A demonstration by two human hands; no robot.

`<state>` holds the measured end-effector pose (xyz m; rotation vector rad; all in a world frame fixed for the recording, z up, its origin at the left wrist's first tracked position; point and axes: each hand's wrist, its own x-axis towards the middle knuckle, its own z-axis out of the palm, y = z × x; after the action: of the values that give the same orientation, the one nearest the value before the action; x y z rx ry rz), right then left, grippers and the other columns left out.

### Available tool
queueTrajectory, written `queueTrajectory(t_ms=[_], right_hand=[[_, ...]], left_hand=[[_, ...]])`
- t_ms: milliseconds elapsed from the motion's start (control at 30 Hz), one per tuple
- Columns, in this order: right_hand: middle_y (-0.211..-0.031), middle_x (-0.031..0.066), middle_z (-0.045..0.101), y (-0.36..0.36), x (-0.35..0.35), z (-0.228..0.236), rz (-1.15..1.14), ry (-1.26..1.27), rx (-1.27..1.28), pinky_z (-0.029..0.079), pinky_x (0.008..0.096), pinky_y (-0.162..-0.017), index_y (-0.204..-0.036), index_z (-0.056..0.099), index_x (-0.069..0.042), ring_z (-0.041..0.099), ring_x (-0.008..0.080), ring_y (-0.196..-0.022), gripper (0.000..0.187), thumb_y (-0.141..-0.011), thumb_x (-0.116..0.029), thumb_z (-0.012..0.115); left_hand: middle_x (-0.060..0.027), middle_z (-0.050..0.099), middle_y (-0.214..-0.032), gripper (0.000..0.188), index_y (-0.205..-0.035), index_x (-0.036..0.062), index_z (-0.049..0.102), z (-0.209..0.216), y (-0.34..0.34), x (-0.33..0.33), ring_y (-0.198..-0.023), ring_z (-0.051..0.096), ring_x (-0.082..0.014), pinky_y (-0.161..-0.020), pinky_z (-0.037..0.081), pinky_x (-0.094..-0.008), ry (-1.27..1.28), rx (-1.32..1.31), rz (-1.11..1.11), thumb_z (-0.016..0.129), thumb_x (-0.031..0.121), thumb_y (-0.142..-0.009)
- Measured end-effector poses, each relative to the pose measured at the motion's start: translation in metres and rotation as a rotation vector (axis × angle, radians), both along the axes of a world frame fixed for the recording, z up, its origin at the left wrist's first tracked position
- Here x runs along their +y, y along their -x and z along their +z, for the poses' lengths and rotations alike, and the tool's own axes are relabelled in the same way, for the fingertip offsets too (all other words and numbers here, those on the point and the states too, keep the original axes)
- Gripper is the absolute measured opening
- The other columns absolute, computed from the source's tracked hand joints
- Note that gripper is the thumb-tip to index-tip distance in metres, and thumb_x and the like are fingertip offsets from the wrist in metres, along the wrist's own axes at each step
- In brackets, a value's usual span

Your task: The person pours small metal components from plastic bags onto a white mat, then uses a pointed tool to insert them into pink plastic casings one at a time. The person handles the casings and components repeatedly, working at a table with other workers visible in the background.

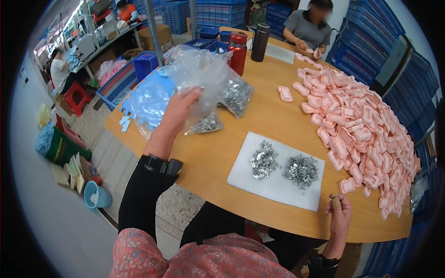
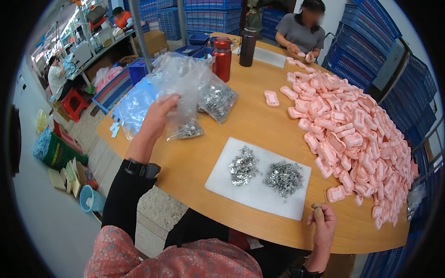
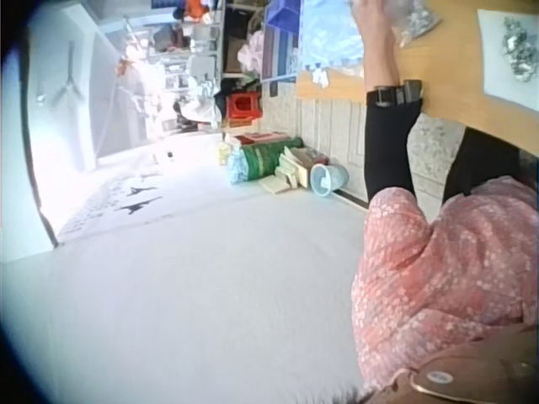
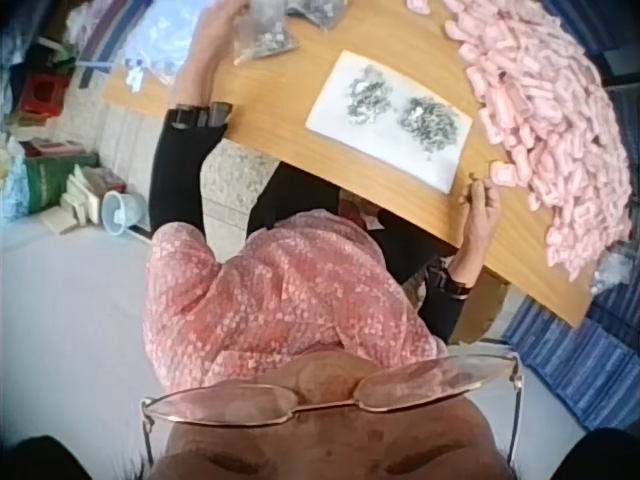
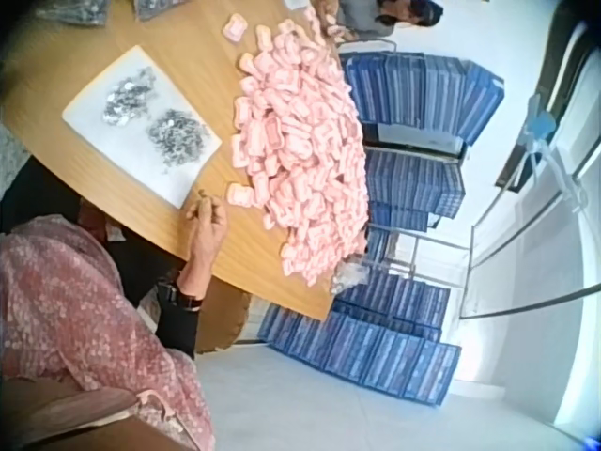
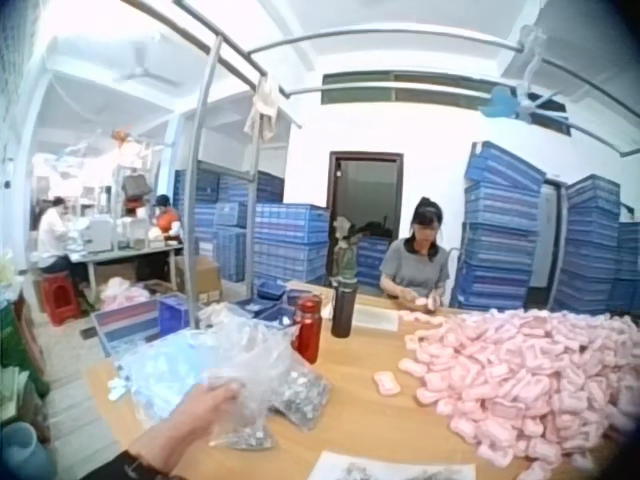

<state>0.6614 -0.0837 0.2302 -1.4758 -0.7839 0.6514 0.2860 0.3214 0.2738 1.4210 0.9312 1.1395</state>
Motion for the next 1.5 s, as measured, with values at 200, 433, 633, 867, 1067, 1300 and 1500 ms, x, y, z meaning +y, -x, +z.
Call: queueTrajectory(t_ms=[200,433,633,867,1067,1300,1500], right_hand=[[-0.072,0.0020,0.058,0.001,0.003,-0.003,0.022,0.011,-0.014,0.042,0.0221,-0.054,-0.104,0.062,-0.002,0.053,0.0089,-0.060,0.014,-0.101,-0.014,0.058],[-0.071,0.0017,0.056,0.000,-0.002,0.005,-0.145,0.092,-0.060,0.041,0.0234,-0.057,-0.100,0.064,0.000,0.053,0.0094,-0.062,0.014,-0.099,-0.013,0.059],[-0.084,0.0002,0.060,-0.011,0.006,-0.003,-0.128,0.022,-0.135,0.044,0.0232,-0.070,-0.110,0.065,0.000,0.055,0.0080,-0.076,0.018,-0.101,-0.013,0.057],[-0.084,0.0064,0.060,-0.009,0.019,0.012,-0.032,0.180,-0.695,0.046,0.0270,-0.068,-0.103,0.066,0.000,0.056,0.0136,-0.074,0.013,-0.092,-0.008,0.065],[-0.093,0.0166,0.065,0.009,0.011,0.004,-0.033,0.433,-0.715,0.053,0.0384,-0.072,-0.106,0.066,0.000,0.066,0.0316,-0.082,0.022,-0.086,-0.009,0.069],[-0.091,0.0168,0.063,0.017,0.022,-0.006,-0.015,0.446,-0.719,0.052,0.0379,-0.074,-0.109,0.065,0.001,0.064,0.0326,-0.082,0.027,-0.085,-0.008,0.070],[-0.088,0.0158,0.061,0.024,0.031,-0.011,-0.006,0.391,-0.698,0.051,0.0366,-0.069,-0.108,0.065,0.002,0.062,0.0294,-0.075,0.027,-0.082,-0.005,0.071]], left_hand=[[-0.0091,0.055,-0.116,0.076,-0.142,0.0001,0.045,-0.027,0.021,0.025,-0.099,0.053,-0.0176,-0.087,0.046,-0.0322,-0.014,-0.068,0.498,0.080,0.032,-0.082],[-0.0052,0.054,-0.113,0.066,-0.139,0.0067,0.046,-0.005,0.002,-0.008,-0.097,0.053,-0.0169,-0.091,0.042,-0.0317,-0.769,0.251,0.857,0.078,0.023,-0.084],[-0.0060,0.065,-0.109,0.026,-0.112,0.0064,0.066,-0.017,-0.046,-0.061,-0.099,0.058,-0.0162,-0.084,0.047,-0.0322,-0.138,0.159,-0.045,0.073,0.013,-0.088],[-0.0093,0.063,-0.100,0.033,-0.104,0.0104,0.066,-0.022,-0.108,-0.143,-0.096,0.059,-0.0303,-0.083,0.049,-0.0387,-0.918,0.505,-0.467,0.081,0.014,-0.075],[-0.0089,0.058,-0.093,0.030,-0.097,0.0095,0.068,-0.037,-0.092,-0.188,-0.088,0.056,-0.0302,-0.076,0.048,-0.0410,-0.824,0.643,-0.680,0.083,0.015,-0.071],[-0.0094,0.058,-0.097,0.030,-0.098,0.0104,0.068,-0.056,-0.089,-0.180,-0.090,0.056,-0.0310,-0.077,0.048,-0.0407,-0.783,0.658,-0.544,0.082,0.011,-0.071],[-0.0091,0.058,-0.096,0.027,-0.098,0.0115,0.069,-0.055,-0.075,-0.168,-0.090,0.056,-0.0313,-0.078,0.048,-0.0411,-0.747,0.648,-0.564,0.080,0.011,-0.073]])
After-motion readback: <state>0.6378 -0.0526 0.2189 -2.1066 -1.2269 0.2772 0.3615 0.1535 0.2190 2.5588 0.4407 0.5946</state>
